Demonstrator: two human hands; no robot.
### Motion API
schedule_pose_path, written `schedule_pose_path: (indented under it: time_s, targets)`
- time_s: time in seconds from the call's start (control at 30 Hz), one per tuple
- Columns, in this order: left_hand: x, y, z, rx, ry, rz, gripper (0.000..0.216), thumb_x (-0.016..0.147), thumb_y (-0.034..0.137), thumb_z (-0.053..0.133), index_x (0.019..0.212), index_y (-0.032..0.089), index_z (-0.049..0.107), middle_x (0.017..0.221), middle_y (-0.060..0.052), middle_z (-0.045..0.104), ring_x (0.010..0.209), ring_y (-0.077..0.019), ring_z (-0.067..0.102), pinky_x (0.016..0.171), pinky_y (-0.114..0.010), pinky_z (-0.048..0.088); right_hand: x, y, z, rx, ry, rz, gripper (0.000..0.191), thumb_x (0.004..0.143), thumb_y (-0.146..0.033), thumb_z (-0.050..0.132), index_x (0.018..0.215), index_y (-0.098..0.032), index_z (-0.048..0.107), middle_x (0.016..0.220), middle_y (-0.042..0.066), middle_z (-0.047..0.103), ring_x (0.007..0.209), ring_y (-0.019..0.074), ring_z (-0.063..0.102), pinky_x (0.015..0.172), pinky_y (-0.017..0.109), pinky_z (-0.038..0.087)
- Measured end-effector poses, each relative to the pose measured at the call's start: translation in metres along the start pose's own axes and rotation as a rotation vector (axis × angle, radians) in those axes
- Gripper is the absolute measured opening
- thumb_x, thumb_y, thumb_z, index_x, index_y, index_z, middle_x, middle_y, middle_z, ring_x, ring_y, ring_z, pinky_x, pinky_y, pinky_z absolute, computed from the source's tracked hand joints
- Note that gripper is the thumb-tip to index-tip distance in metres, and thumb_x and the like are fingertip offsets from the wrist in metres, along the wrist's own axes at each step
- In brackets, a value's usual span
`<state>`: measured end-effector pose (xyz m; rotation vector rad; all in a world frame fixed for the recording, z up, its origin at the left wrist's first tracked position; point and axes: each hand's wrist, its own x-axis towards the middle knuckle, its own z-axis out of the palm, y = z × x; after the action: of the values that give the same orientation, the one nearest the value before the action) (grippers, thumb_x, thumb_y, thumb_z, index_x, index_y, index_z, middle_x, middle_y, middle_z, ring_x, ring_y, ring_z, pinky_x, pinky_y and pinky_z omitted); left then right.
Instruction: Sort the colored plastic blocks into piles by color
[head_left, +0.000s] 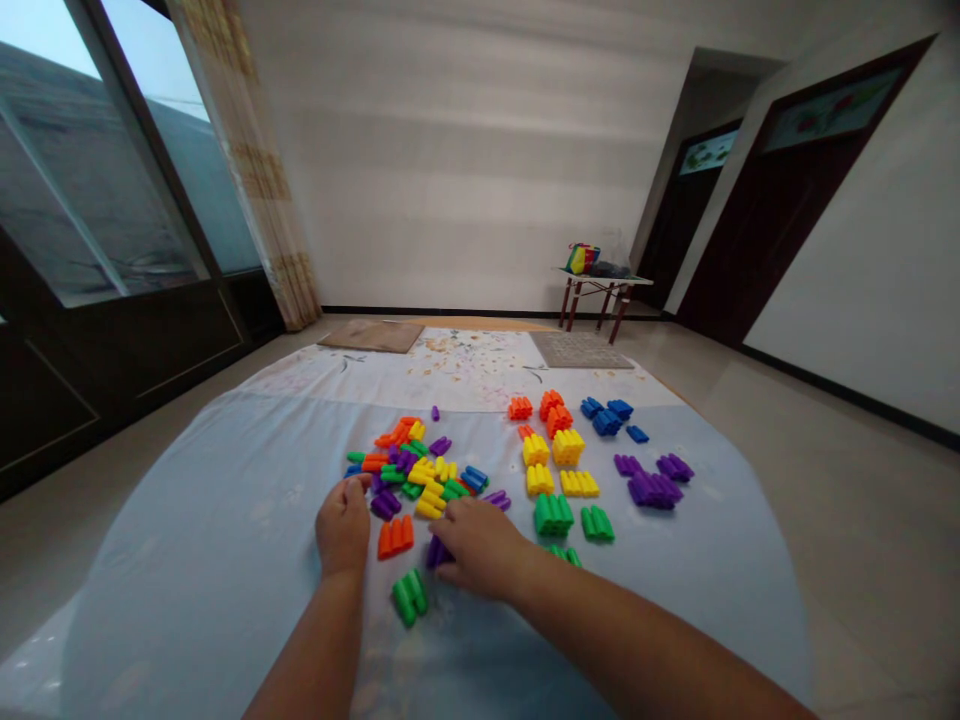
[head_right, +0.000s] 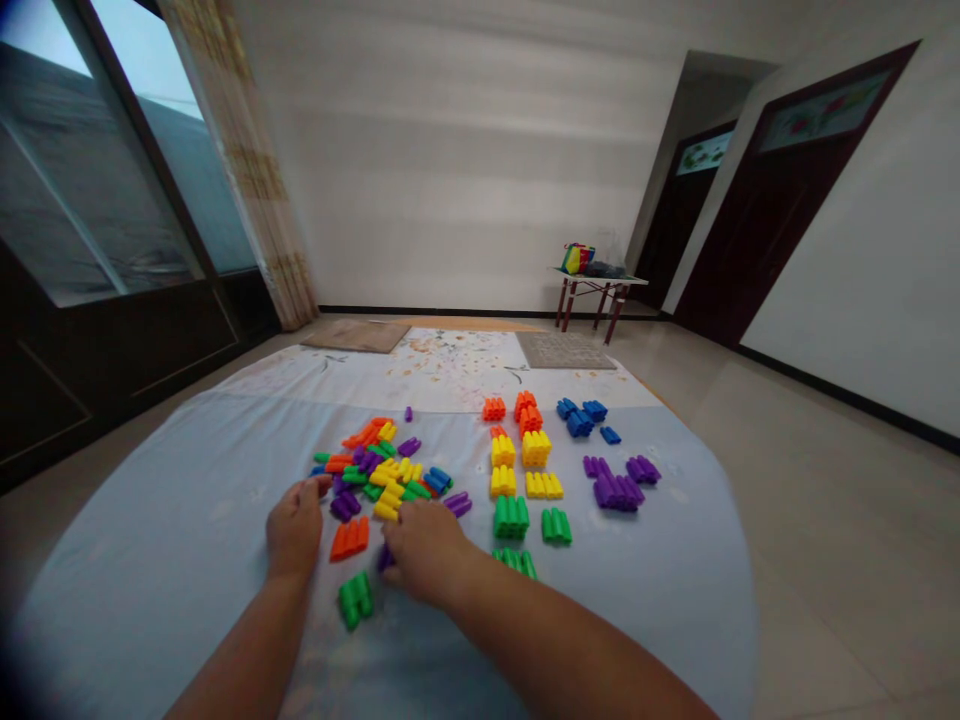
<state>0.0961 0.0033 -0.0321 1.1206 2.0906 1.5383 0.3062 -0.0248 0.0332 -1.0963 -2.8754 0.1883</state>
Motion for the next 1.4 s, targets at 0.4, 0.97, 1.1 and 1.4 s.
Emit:
schedule_pose_path:
  time_s: [0.4, 0.97, 1.1, 1.4]
  targets:
    - [0.003, -0.003, -0.004, -0.06, -0.001, -0.006, 0.043, 0.071, 0.046, 0.037, 0.085, 0.016, 0.065, 0.09, -0.01, 0.068, 0.09, -0.0238, 0.061, 0.085, -0.037, 0.047, -0.005, -0.029, 0.017, 0.03, 0.15, -0.296, 0.039, 0.082, -0.05, 0.059, 0.115, -0.03, 0.058, 0.124, 0.004, 0.055, 0.114, 0.0255, 0.047, 0.092, 0.043, 0.04]
    - [0.011, -0.004, -0.009, 0.102, -0.051, -0.109, 0.038, 0.075, 0.044, 0.037, 0.089, 0.024, 0.065, 0.102, -0.005, 0.067, 0.102, -0.0279, 0.058, 0.095, -0.047, 0.042, 0.01, 0.023, 0.005, -0.139, 0.06, -0.002, 0.018, 0.083, -0.022, 0.053, 0.097, -0.019, 0.064, 0.098, 0.007, 0.064, 0.089, 0.0228, 0.056, 0.069, 0.034, 0.046]
    - [0.005, 0.005, -0.011, 0.012, -0.041, -0.06, 0.041, 0.072, 0.043, 0.038, 0.088, 0.017, 0.065, 0.098, -0.012, 0.066, 0.101, -0.0283, 0.058, 0.095, -0.046, 0.042, 0.011, 0.033, 0.012, -0.097, 0.141, 0.049, 0.018, 0.083, -0.021, 0.054, 0.098, -0.021, 0.064, 0.099, 0.007, 0.063, 0.095, 0.0255, 0.055, 0.073, 0.037, 0.046]
    - [0.006, -0.008, -0.006, -0.066, 0.006, -0.013, 0.044, 0.07, 0.046, 0.039, 0.085, 0.016, 0.066, 0.089, -0.011, 0.069, 0.091, -0.0249, 0.062, 0.087, -0.04, 0.048, 0.018, 0.049, 0.006, -0.054, 0.135, 0.067, 0.015, 0.08, -0.025, 0.062, 0.095, -0.023, 0.066, 0.096, 0.009, 0.065, 0.096, 0.0277, 0.056, 0.076, 0.039, 0.046]
